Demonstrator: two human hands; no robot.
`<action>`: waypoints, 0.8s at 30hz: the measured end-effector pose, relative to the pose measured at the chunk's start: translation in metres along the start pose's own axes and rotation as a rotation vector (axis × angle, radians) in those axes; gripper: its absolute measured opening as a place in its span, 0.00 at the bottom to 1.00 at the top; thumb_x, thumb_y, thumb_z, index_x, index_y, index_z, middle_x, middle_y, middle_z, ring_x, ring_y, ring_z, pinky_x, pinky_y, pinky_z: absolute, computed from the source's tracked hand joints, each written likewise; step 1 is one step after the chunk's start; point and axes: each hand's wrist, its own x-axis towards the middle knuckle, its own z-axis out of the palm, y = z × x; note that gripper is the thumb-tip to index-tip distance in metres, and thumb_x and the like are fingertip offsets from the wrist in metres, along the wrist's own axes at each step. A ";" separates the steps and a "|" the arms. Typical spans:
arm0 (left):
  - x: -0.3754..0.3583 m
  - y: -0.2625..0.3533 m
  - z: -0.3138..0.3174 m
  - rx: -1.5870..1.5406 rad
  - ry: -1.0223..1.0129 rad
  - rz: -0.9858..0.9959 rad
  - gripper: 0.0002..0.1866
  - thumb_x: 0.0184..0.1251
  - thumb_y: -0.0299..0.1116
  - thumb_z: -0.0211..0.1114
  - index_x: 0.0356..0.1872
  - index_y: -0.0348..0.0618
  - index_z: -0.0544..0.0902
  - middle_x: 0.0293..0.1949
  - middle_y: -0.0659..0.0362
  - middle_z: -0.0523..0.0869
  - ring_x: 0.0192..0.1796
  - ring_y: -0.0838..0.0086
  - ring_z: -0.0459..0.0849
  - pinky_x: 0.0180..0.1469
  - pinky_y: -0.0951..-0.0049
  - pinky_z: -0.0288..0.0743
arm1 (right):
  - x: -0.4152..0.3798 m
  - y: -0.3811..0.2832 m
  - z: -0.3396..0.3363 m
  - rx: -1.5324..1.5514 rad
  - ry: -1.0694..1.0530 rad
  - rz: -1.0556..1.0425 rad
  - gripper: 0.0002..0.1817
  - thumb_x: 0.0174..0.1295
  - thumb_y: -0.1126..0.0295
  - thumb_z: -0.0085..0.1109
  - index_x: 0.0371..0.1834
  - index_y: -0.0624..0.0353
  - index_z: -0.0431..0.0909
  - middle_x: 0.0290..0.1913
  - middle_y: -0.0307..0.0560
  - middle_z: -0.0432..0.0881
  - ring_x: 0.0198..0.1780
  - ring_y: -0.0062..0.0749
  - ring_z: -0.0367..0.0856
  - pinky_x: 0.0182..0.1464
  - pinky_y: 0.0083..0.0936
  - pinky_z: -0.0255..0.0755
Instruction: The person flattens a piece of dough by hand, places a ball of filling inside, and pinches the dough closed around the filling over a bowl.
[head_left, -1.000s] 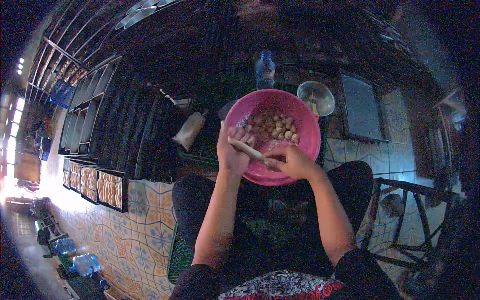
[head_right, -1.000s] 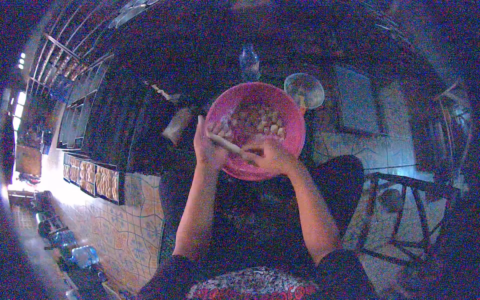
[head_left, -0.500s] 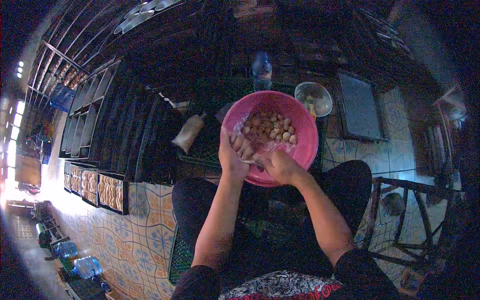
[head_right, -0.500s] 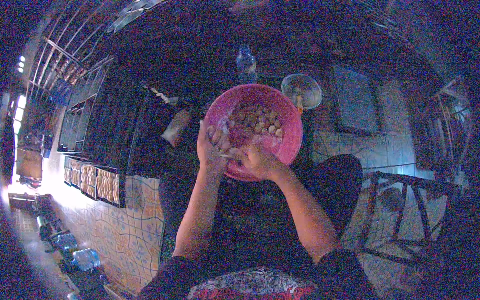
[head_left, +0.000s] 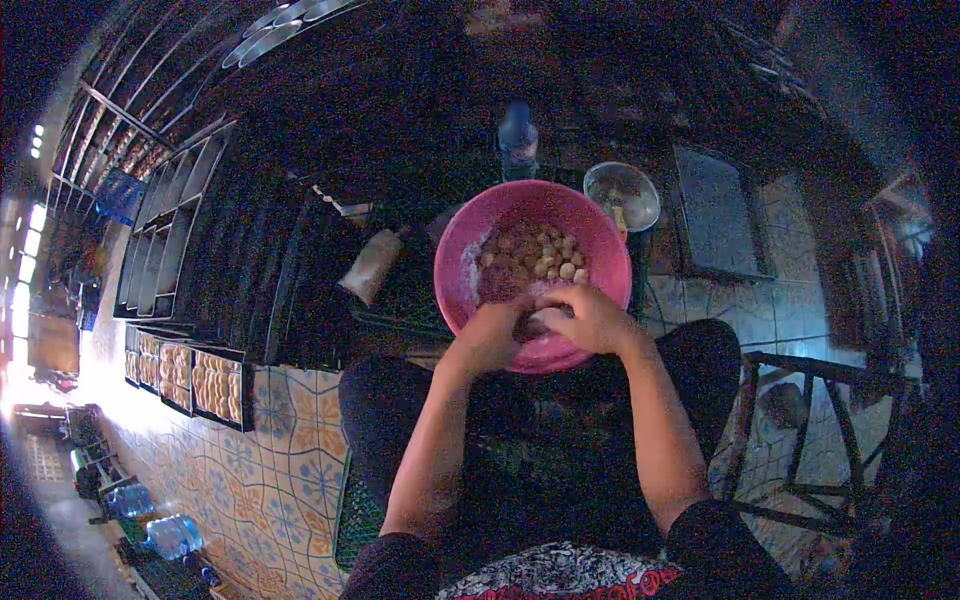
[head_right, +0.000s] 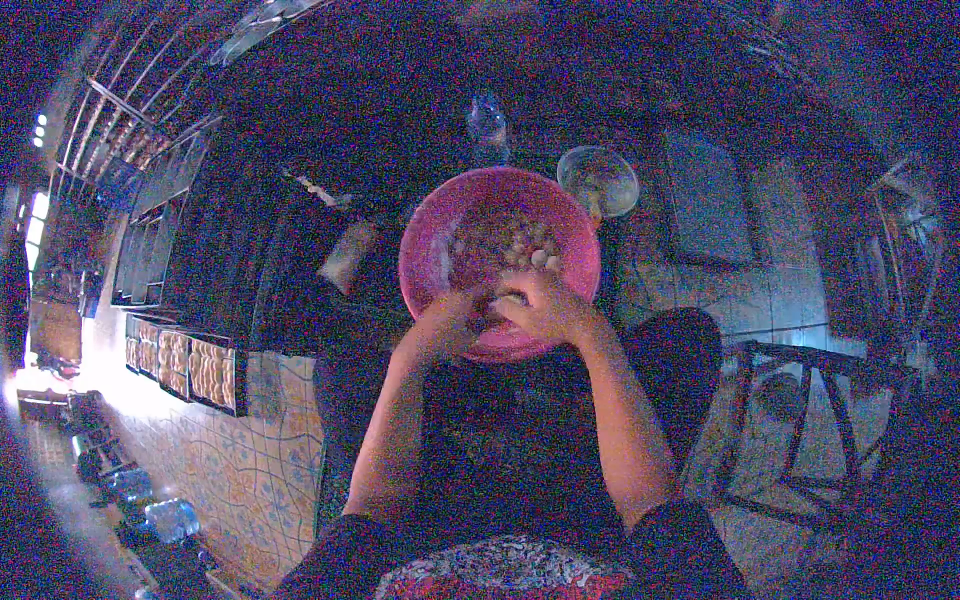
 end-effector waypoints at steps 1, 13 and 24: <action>-0.001 0.008 -0.010 0.002 -0.001 0.001 0.24 0.68 0.41 0.68 0.63 0.45 0.79 0.44 0.44 0.89 0.45 0.51 0.89 0.49 0.56 0.81 | -0.002 -0.005 -0.004 0.065 0.040 0.029 0.16 0.69 0.61 0.62 0.51 0.62 0.83 0.48 0.57 0.87 0.52 0.47 0.85 0.55 0.38 0.77; 0.021 -0.006 0.014 -1.540 0.235 -0.384 0.29 0.80 0.53 0.53 0.63 0.34 0.76 0.53 0.54 0.85 0.54 0.68 0.84 0.56 0.67 0.79 | 0.015 -0.022 0.043 -0.028 0.661 -0.023 0.23 0.72 0.68 0.54 0.67 0.67 0.73 0.57 0.65 0.83 0.58 0.57 0.83 0.61 0.41 0.75; 0.006 -0.002 -0.011 -0.700 0.158 -0.200 0.26 0.78 0.36 0.60 0.72 0.39 0.67 0.57 0.54 0.83 0.54 0.75 0.79 0.55 0.72 0.77 | 0.009 -0.040 -0.002 -0.069 0.484 -0.123 0.25 0.58 0.73 0.65 0.61 0.54 0.79 0.61 0.57 0.81 0.64 0.56 0.77 0.68 0.43 0.70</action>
